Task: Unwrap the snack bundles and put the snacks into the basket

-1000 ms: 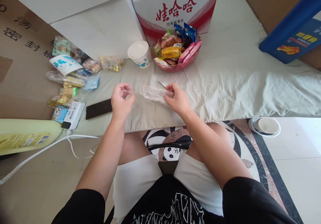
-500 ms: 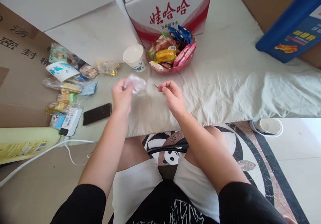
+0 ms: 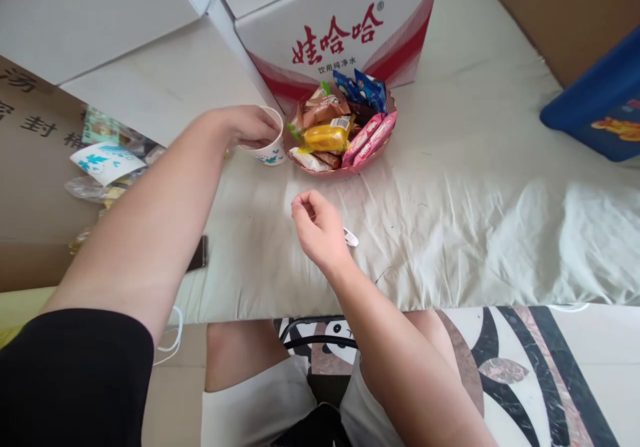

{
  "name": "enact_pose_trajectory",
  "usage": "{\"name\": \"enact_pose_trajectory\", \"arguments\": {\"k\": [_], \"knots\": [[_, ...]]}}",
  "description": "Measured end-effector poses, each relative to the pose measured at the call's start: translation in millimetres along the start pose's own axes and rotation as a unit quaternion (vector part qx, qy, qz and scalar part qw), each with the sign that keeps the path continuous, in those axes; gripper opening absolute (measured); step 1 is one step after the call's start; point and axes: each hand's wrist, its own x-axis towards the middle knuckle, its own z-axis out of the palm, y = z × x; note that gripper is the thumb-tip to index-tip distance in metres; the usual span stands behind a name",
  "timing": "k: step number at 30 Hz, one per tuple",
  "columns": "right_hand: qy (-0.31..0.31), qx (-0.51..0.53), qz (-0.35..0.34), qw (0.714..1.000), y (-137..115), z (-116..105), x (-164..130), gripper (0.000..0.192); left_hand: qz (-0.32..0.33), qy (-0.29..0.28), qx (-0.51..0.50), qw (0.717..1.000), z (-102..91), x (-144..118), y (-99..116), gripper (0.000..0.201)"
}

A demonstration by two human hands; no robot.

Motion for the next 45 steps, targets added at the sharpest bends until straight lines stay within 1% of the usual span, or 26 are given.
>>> {"name": "enact_pose_trajectory", "arguments": {"k": [2,3,5,7,9,12,13,14,15,16,17,18,19,20,21,22,24,26,28,30,32,33,36,38,42,45], "knots": [[0.006,0.007,0.024,1.000,-2.6,0.2,3.7,0.018,-0.017,-0.070,-0.017,0.997,-5.2,3.1,-1.3,0.019],[0.008,0.011,0.034,0.999,-3.4,0.5,4.9,0.018,-0.016,-0.075,-0.001,0.997,-7.1,5.0,-2.9,0.025],[0.011,0.018,0.052,0.998,-3.8,1.6,6.1,0.017,0.011,-0.032,0.094,0.995,-8.0,10.6,-6.5,0.033],[0.011,0.021,0.066,0.998,-2.8,3.0,6.2,0.015,0.046,0.016,0.216,0.975,-5.2,17.8,-9.5,0.035],[0.010,0.019,0.071,0.997,-0.9,3.8,6.4,0.015,0.066,0.026,0.279,0.958,-2.0,23.8,-11.0,0.039],[0.011,0.009,0.061,0.998,2.5,3.0,7.6,0.017,0.058,-0.021,0.265,0.962,-3.8,23.0,-10.5,0.042],[0.012,0.005,0.055,0.998,3.6,2.4,7.9,0.018,0.062,-0.020,0.243,0.968,-6.4,19.3,-10.4,0.041],[0.013,0.003,0.050,0.999,4.8,1.9,7.8,0.019,0.071,-0.003,0.219,0.973,-9.4,14.1,-11.0,0.039],[0.013,0.000,0.044,0.999,6.1,1.5,7.2,0.019,0.084,0.034,0.197,0.976,-12.2,8.0,-13.2,0.036],[0.013,-0.003,0.038,0.999,7.5,1.6,5.9,0.019,0.099,0.098,0.175,0.975,-14.6,1.5,-17.5,0.033],[0.013,-0.007,0.032,0.999,9.1,2.1,3.7,0.020,0.114,0.176,0.155,0.965,-16.3,-4.8,-24.7,0.032],[0.013,-0.015,0.023,1.000,10.9,3.1,0.8,0.019,0.118,0.251,0.139,0.951,-17.1,-10.2,-35.3,0.034],[0.013,-0.027,0.012,0.999,12.9,4.6,-3.0,0.019,0.122,0.353,0.100,0.922,-17.4,-14.7,-49.3,0.032],[0.011,-0.045,-0.002,0.999,15.2,6.6,-7.2,0.018,0.111,0.412,0.057,0.903,-17.2,-18.1,-66.5,0.028],[0.007,-0.068,-0.016,0.998,17.7,9.0,-11.7,0.017,0.092,0.436,0.020,0.895,-16.7,-20.6,-86.1,0.023],[0.001,-0.092,-0.029,0.995,20.3,11.5,-16.2,0.016,0.070,0.444,-0.005,0.893,-16.1,-22.4,-107.1,0.019],[-0.021,-0.142,-0.046,0.989,25.2,17.0,-23.9,0.015,0.019,0.439,-0.041,0.897,-14.8,-25.0,-148.8,0.013],[-0.047,-0.188,-0.057,0.979,29.4,22.1,-29.0,0.014,-0.045,0.429,-0.063,0.900,-13.4,-26.1,-183.4,0.020],[-0.065,-0.233,-0.072,0.968,32.7,26.4,-31.4,0.014,-0.047,0.393,-0.062,0.916,-11.2,-23.9,-206.9,0.043],[-0.072,-0.276,-0.088,0.954,35.3,29.7,-32.3,0.014,0.002,0.345,-0.050,0.937,-7.6,-15.9,-220.3,0.072],[-0.074,-0.316,-0.095,0.941,37.6,31.9,-32.9,0.015,0.052,0.310,-0.051,0.948,-2.8,-2.2,-227.4,0.089],[-0.077,-0.334,-0.095,0.935,38.5,32.7,-33.4,0.015,0.067,0.306,-0.059,0.948,-0.4,6.0,-229.6,0.091],[-0.085,-0.375,-0.099,0.918,40.2,33.7,-34.8,0.016,0.071,0.329,-0.085,0.938,4.5,28.9,-234.6,0.078],[-0.091,-0.392,-0.106,0.909,40.2,33.8,-35.1,0.016,0.071,0.350,-0.087,0.930,5.6,37.8,-236.7,0.067],[-0.103,-0.404,-0.116,0.901,39.7,33.9,-34.6,0.015,0.066,0.363,-0.064,0.927,8.0,35.3,-233.0,0.053],[-0.106,-0.392,-0.120,0.906,39.7,33.5,-35.1,0.014,0.085,0.337,-0.043,0.937,18.3,20.1,-220.1,0.044]]}}
